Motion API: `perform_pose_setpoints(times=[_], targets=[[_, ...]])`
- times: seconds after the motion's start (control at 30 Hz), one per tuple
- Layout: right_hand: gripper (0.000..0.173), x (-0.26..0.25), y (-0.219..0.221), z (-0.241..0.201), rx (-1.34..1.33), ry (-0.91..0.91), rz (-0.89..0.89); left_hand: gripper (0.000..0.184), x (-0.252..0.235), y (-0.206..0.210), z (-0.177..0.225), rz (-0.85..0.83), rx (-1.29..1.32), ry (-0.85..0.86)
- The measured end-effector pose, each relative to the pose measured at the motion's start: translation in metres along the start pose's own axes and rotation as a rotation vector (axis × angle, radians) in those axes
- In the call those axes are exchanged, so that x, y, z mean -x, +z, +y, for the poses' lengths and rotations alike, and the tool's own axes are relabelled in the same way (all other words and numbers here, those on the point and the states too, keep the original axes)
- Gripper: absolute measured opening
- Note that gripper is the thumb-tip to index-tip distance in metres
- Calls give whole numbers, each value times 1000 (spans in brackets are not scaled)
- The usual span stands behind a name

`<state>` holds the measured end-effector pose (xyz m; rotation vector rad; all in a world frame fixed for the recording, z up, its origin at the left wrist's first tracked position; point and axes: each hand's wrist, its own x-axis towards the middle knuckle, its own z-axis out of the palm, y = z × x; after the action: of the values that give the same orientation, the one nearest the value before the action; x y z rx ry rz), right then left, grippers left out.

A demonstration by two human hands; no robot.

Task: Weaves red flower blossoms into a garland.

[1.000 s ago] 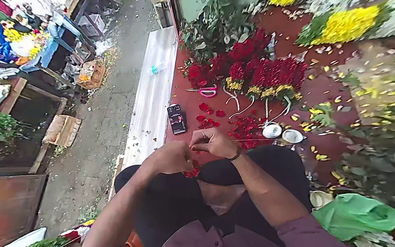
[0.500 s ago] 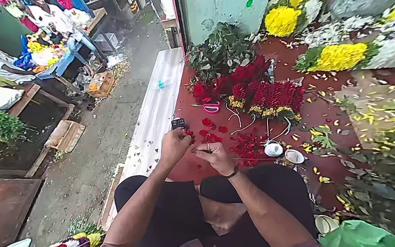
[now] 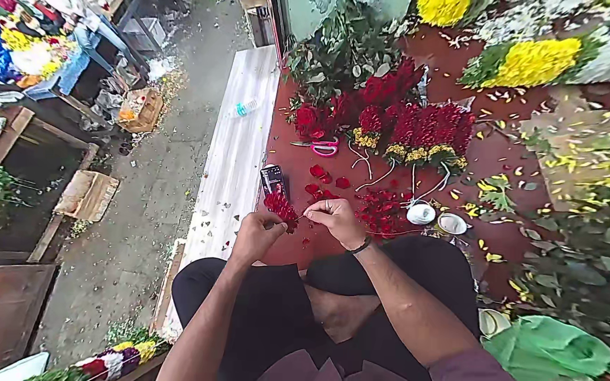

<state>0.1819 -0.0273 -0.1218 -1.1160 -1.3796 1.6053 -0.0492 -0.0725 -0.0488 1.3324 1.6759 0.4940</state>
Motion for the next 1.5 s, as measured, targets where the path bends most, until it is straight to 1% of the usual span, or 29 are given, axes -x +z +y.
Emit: perform_pose_setpoints(times=[0.07, 0.17, 0.2, 0.27, 0.3, 0.37, 0.43, 0.5, 0.6, 0.73, 0.77, 0.87, 0.9, 0.93, 1.0, 1.03, 1.1, 1.17, 1.23, 1.3, 1.4, 1.5], targets=[[10, -1, -2, 0, 26, -1, -68, 11, -1, -6, 5, -54, -89, -8], [9, -1, -15, -11, 76, 12, -289, 14, 0, -19, 4, -123, -183, -54], [10, -1, -26, -16, 105, 62, -376, 14, 3, -23, 3, -148, -202, -75], [15, 1, -53, -20, 153, 245, -477, 14, 13, -29, 4, -213, -212, -119], [19, 1, -68, -15, 182, 338, -481, 15, 18, -33, 4, -248, -206, -130], [20, -2, -90, 5, 358, 441, -370, 16, 26, -39, 1, -305, -176, -135], [14, -8, -95, 33, 588, 444, -176, 17, 28, -41, -8, -316, -121, -125], [13, -16, -84, 54, 742, 442, -61, 18, 26, -38, -22, -285, -56, -105], [14, -33, -48, 69, 837, 392, -76, 17, 22, -31, -42, -226, -13, -126], [18, -55, -2, 102, 1047, 185, -125, 18, 23, -28, -52, -206, 5, -156], [19, -59, 6, 106, 1101, 105, -150, 18, 23, -27, -53, -212, 4, -162], [25, -64, 18, 116, 1207, -98, -333, 19, 23, -23, -52, -231, -5, -169], [25, -65, 19, 119, 1230, -120, -372, 19, 23, -23, -52, -235, -5, -168], [28, -66, 20, 118, 1226, -100, -381, 19, 22, -23, -51, -237, -8, -172], [34, -64, 16, 109, 1108, 13, -338, 19, 22, -23, -51, -229, -14, -199], [35, -60, 13, 102, 967, 83, -291, 19, 23, -23, -51, -221, -16, -222], [34, -50, 7, 81, 577, 240, -195, 20, 24, -21, -52, -196, -30, -264], [25, -39, 5, 56, 187, 383, -128, 22, 24, -19, -52, -178, -56, -281], [18, -26, 4, 40, -36, 438, -78, 25, 25, -16, -54, -177, -89, -278], [18, -14, 5, 30, -129, 418, -39, 25, 26, -14, -56, -186, -110, -281], [26, -1, 10, 17, -177, 361, -17, 26, 27, -12, -55, -195, -128, -309], [20, 10, 17, 9, -213, 321, -3, 27, 26, -12, -56, -190, -120, -299]])
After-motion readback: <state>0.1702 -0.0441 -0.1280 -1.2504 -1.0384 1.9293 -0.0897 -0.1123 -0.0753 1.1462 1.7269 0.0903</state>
